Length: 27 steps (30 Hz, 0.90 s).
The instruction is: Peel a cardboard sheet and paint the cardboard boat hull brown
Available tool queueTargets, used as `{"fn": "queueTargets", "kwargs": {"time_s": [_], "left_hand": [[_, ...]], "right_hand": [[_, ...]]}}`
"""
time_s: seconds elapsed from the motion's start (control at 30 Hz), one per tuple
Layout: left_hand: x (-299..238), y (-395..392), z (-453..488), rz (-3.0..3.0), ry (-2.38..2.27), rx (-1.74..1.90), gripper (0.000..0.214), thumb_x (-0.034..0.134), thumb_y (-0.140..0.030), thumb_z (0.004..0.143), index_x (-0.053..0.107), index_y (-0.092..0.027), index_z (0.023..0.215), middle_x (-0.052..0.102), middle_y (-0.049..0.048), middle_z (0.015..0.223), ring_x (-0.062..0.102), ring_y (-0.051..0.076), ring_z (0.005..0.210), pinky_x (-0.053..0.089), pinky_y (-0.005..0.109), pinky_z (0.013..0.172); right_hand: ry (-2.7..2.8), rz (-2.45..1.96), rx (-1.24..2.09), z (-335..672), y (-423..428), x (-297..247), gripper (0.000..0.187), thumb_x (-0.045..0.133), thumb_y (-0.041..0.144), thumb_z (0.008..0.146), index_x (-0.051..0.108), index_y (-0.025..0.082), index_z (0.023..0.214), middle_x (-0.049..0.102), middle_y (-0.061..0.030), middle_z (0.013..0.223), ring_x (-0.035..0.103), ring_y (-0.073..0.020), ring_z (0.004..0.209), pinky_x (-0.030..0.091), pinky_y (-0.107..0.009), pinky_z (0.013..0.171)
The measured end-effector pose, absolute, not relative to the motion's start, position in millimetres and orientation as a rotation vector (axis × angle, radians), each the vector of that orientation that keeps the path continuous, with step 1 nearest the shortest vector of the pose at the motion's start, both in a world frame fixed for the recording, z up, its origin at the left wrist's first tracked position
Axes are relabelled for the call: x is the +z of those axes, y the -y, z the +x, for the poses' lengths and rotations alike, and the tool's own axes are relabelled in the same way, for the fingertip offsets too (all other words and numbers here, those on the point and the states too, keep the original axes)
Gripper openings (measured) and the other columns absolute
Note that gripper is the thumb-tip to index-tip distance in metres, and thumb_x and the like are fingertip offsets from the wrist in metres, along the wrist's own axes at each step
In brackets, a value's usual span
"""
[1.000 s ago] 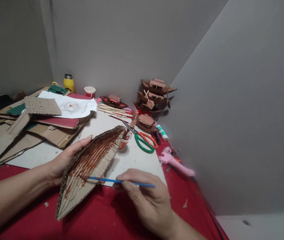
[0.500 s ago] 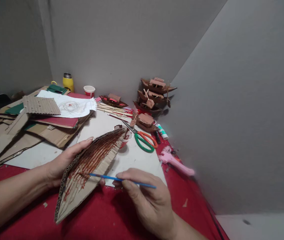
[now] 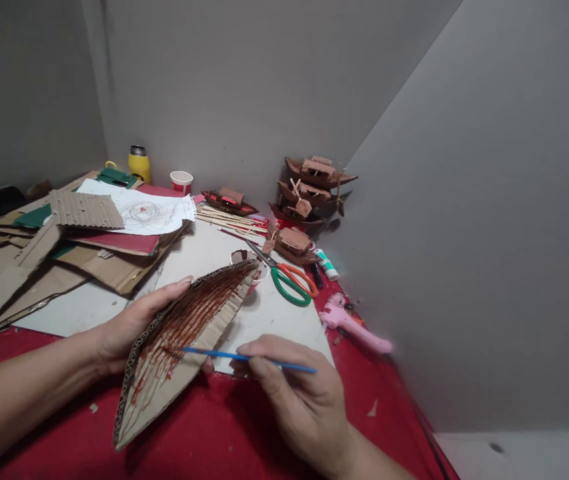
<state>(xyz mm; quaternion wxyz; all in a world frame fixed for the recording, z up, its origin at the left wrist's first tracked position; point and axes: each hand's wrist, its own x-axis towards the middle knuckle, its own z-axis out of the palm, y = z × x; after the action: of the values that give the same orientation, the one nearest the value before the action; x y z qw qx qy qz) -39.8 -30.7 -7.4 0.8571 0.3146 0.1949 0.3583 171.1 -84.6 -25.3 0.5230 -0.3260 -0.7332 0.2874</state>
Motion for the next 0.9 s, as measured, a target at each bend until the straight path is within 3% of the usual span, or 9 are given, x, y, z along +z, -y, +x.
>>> {"fn": "queueTargets", "kwargs": {"time_s": [0.13,0.37,0.63,0.9], "left_hand": [[-6.2,30.5,-39.3,0.674,-0.421,0.742,0.039,0.041,-0.032,0.094,0.062,-0.013,0.122,0.075,0.0085,0.093,0.068,0.016,0.062,0.051,0.027,0.069],[-8.3,32.1,-39.9,0.691,-0.393,0.745,0.037,0.047,-0.031,0.093,0.061,-0.019,0.125,0.075,0.0072,0.101,0.069,0.02,0.087,0.053,0.026,0.066],[-6.9,31.1,-37.9,0.679,-0.364,0.768,0.032,0.047,-0.03,0.094,0.068,-0.018,0.116,0.076,0.0035,0.097,0.069,0.013,0.069,0.051,0.021,0.07],[-11.1,32.1,-39.2,0.714,-0.361,0.781,0.03,0.051,-0.03,0.092,0.069,-0.018,0.114,0.076,0.003,0.099,0.069,0.014,0.074,0.05,0.023,0.076]], "right_hand": [[1.719,-0.844,0.662,172.7,83.9,-27.5,0.02,0.055,0.014,0.091,0.069,0.023,0.102,0.072,-0.0043,0.083,0.069,-0.0151,0.067,0.058,-0.025,0.06],[1.9,-0.66,0.794,171.4,85.5,-21.2,0.024,0.051,0.014,0.093,0.065,0.026,0.11,0.07,-0.0035,0.077,0.066,-0.0156,0.065,0.055,-0.028,0.059],[1.74,-0.824,0.668,173.3,85.2,-28.6,0.022,0.055,0.012,0.091,0.068,0.024,0.105,0.072,-0.0038,0.085,0.07,-0.0145,0.067,0.059,-0.025,0.061],[1.826,-0.763,0.663,172.4,85.5,-24.7,0.023,0.056,0.012,0.091,0.068,0.025,0.106,0.071,-0.0031,0.077,0.069,-0.0157,0.066,0.058,-0.027,0.059]]}}
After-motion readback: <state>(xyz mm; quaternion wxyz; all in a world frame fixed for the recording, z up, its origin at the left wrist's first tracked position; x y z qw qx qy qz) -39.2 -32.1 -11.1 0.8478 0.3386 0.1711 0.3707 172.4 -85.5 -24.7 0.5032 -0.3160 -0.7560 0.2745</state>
